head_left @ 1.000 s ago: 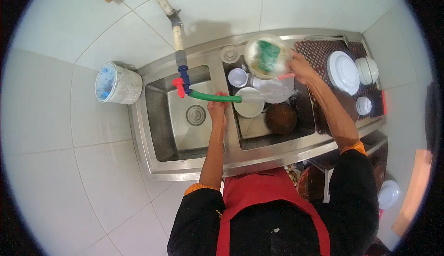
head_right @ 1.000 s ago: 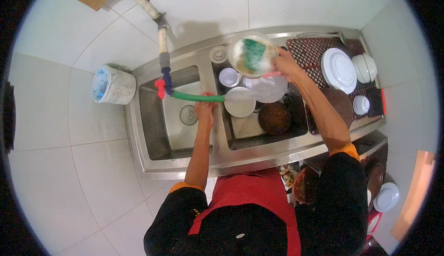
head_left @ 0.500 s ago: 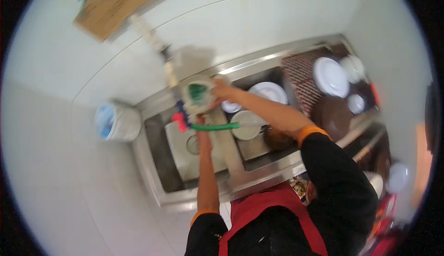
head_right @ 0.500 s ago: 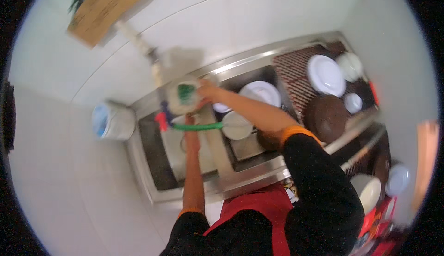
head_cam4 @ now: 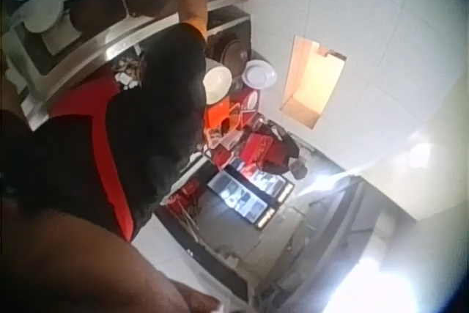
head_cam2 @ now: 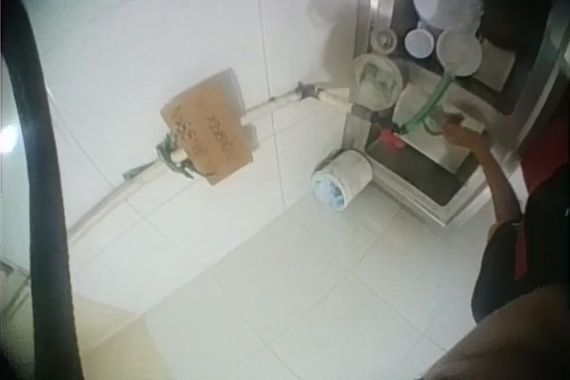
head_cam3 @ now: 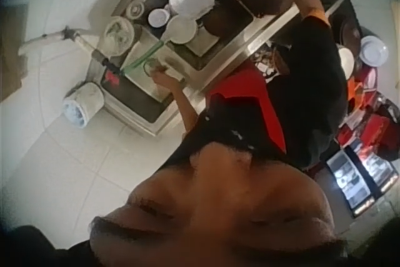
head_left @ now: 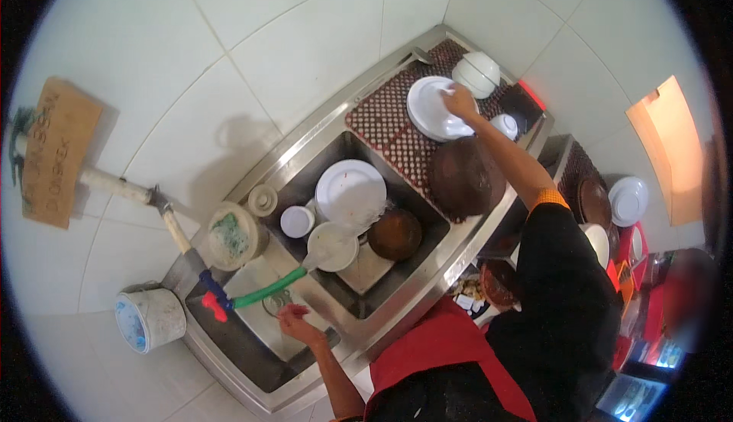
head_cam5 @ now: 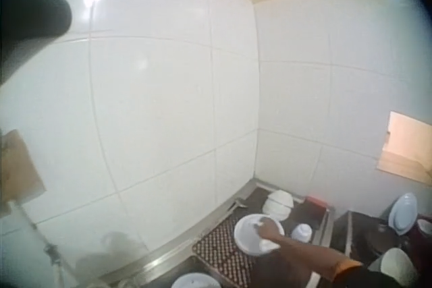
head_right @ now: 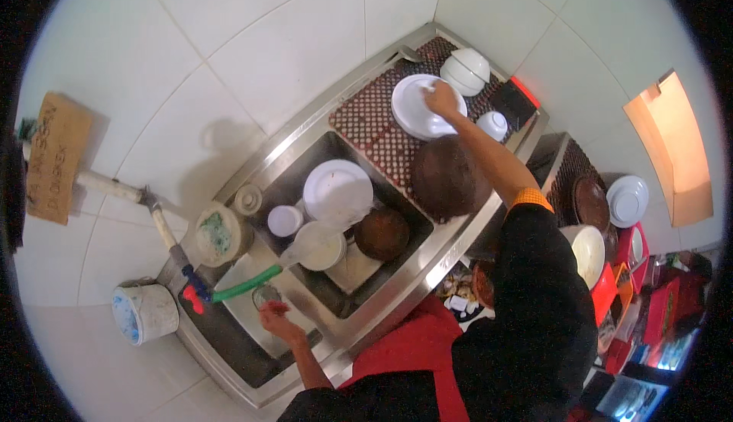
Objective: Washing and stacking dirty dishes and bowls in a restaurant kitchen sink.
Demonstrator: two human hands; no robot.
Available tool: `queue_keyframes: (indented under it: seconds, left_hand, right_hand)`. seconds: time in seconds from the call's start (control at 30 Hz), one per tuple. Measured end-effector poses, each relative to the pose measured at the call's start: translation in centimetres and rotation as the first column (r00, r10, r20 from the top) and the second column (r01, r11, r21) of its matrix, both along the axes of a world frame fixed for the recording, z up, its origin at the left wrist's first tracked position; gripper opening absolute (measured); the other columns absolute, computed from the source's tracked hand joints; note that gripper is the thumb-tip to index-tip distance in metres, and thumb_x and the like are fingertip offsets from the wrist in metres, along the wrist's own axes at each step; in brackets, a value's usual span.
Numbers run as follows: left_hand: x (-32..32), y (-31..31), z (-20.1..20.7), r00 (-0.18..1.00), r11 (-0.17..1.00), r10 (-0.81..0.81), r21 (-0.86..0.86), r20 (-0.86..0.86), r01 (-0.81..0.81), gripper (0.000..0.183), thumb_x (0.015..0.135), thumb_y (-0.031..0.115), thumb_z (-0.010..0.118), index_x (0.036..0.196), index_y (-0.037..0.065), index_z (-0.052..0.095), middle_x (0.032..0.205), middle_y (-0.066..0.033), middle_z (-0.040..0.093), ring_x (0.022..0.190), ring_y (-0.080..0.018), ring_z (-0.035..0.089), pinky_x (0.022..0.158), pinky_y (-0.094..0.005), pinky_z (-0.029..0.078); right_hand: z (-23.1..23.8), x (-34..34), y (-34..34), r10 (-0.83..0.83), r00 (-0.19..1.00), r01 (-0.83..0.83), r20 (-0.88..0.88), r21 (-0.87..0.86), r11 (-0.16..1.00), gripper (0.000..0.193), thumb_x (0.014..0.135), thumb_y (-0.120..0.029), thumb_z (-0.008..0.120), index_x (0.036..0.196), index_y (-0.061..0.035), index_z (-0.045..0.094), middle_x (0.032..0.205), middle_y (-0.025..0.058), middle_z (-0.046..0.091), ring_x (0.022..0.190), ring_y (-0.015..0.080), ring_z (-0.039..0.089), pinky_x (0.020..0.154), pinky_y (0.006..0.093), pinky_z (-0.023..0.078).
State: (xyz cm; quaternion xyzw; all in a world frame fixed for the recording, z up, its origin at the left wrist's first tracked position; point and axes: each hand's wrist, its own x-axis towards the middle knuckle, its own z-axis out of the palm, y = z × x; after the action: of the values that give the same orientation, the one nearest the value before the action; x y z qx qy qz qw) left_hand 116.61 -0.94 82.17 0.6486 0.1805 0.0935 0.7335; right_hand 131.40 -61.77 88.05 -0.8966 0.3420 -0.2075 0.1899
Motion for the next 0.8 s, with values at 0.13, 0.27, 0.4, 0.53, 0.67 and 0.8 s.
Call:
queue_keyframes:
  seconds: [0.13,0.27,0.4,0.53,0.67,0.8]
  left_hand:
    - [3.0,-11.1,-0.6,0.989,0.944,-0.124,-0.315,-0.077,0.094,0.011,0.090,0.015,0.053,0.093,0.005,0.057,0.084,-0.0067,0.058,0.075,-0.0158,0.057,0.067,-0.0272,0.047]
    - [8.7,-13.7,-3.4,0.934,0.369,-0.276,-0.872,0.227,0.321,0.007,0.084,0.008,0.057,0.089,0.003,0.055,0.084,-0.0077,0.055,0.080,-0.0184,0.055,0.075,-0.0309,0.047]
    - [10.3,-14.3,-5.5,0.965,0.461,-0.245,-0.864,0.096,0.203,0.010,0.085,0.012,0.055,0.083,0.002,0.053,0.079,-0.0059,0.053,0.075,-0.0200,0.053,0.074,-0.0325,0.046]
    - [8.1,-16.9,-5.1,0.872,0.539,-0.393,-0.841,-0.291,-0.038,0.026,0.089,0.022,0.047,0.097,-0.002,0.056,0.087,-0.0107,0.057,0.073,-0.0206,0.054,0.073,-0.0355,0.049]
    - [7.5,-20.5,-2.4,0.866,0.534,-0.436,-0.845,-0.243,0.032,0.035,0.088,0.015,0.044,0.116,-0.004,0.050,0.114,-0.0157,0.057,0.104,-0.0277,0.055,0.087,-0.0414,0.047]
    - [10.5,-26.8,1.6,0.860,0.551,-0.490,-0.815,-0.143,0.178,0.037,0.088,0.016,0.047,0.119,-0.005,0.049,0.124,-0.0167,0.054,0.117,-0.0265,0.051,0.095,-0.0411,0.043]
  right_hand:
    - [-2.5,-2.0,-5.8,-0.020,1.000,0.016,-0.017,-0.194,0.981,0.032,0.083,-0.027,0.063,0.101,-0.0011,0.061,0.100,0.0198,0.063,0.090,0.0338,0.061,0.081,0.0447,0.046]
    - [-4.2,0.9,1.9,0.302,0.870,-0.449,0.390,0.369,0.814,0.013,0.086,-0.012,0.057,0.092,-0.0029,0.063,0.073,0.0108,0.063,0.067,0.0209,0.062,0.063,0.0325,0.049]
    - [-7.7,-0.5,19.2,0.711,0.666,-0.444,0.226,0.886,0.135,0.018,0.082,-0.006,0.056,0.099,-0.0030,0.061,0.077,0.0060,0.063,0.065,0.0139,0.059,0.057,0.0282,0.049]
    - [-11.9,-3.5,30.2,0.955,0.274,-0.637,0.117,0.766,0.089,0.024,0.082,-0.019,0.057,0.076,0.0017,0.067,0.067,0.0092,0.066,0.059,0.0153,0.061,0.053,0.0322,0.049]
    - [-10.2,-3.1,29.2,0.874,0.486,-0.301,-0.012,0.936,0.180,0.025,0.083,-0.021,0.058,0.075,0.0012,0.067,0.067,0.0118,0.066,0.062,0.0164,0.062,0.059,0.0341,0.051]
    - [-4.3,-2.1,18.5,0.845,0.479,-0.601,0.238,0.790,0.119,0.022,0.083,-0.021,0.061,0.085,-0.0001,0.067,0.077,0.0125,0.068,0.070,0.0175,0.065,0.065,0.0336,0.052]
